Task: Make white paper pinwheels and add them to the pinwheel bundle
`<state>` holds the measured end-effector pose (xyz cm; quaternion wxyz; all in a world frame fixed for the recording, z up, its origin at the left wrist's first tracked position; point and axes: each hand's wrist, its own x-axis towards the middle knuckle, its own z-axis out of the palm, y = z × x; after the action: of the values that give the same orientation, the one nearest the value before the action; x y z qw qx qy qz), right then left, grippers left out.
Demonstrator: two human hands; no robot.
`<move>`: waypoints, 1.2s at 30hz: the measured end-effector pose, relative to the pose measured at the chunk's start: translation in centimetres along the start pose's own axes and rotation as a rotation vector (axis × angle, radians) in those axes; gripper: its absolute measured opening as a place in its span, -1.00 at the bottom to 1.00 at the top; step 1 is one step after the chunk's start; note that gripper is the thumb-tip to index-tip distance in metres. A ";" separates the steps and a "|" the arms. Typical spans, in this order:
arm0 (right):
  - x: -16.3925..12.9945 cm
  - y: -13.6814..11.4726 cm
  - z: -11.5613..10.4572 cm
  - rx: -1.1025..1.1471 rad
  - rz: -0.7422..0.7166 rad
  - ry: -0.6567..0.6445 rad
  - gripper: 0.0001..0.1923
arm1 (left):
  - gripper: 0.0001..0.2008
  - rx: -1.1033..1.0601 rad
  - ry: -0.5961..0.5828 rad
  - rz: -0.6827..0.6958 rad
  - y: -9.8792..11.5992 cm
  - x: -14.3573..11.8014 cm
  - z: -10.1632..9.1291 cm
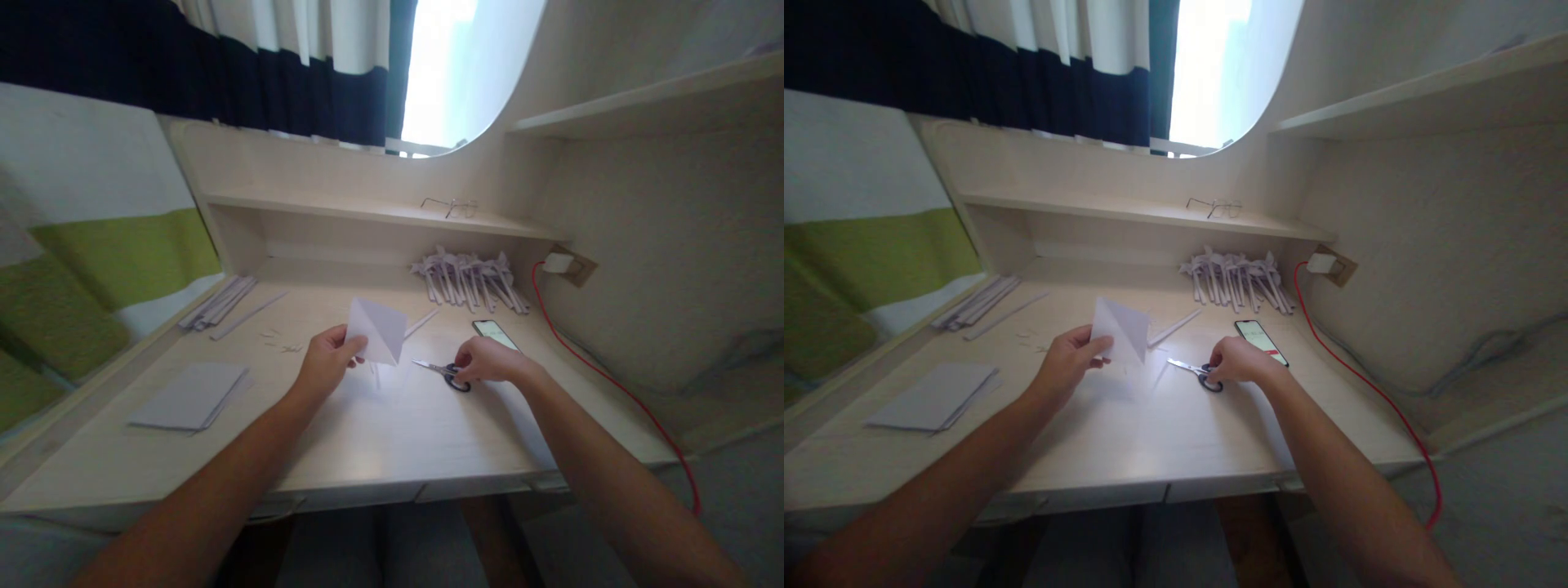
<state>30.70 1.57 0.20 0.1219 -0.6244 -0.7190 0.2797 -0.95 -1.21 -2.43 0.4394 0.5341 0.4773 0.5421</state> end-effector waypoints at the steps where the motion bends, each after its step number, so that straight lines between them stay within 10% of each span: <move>1: -0.5 -0.5 0.0 0.045 -0.034 0.049 -0.81 | -0.73 -0.010 0.012 -0.009 0.1 -0.3 0.4; 7: -1.7 -5.8 4.1 0.441 -0.282 0.068 -0.45 | -0.66 -0.067 -0.001 -0.057 0.7 -1.4 3.4; 14: 1.4 -7.4 4.4 0.645 -0.312 -0.022 -0.88 | -0.36 0.051 -0.041 0.014 3.6 1.7 0.6; 19: 2.2 -7.7 4.2 0.649 -0.327 -0.110 -0.85 | -0.85 0.303 -0.626 -0.044 4.2 4.9 -1.8; 21: 2.4 -7.8 4.8 0.710 -0.339 -0.116 -0.74 | -0.90 0.325 -0.691 -0.086 3.2 5.2 -2.0; 31: 2.2 -6.3 8.3 0.909 -0.368 0.014 -0.62 | -0.74 0.274 -0.495 -0.231 -0.1 3.5 -1.2; 36: 0.9 -5.5 8.1 0.584 -0.523 0.301 -0.64 | -0.72 0.216 -0.303 -0.322 0.5 2.8 -0.8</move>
<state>21.70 0.11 -3.50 0.4644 -0.3940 -0.7180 0.3371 -1.81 1.40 -1.45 0.5269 0.5705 0.5400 0.3246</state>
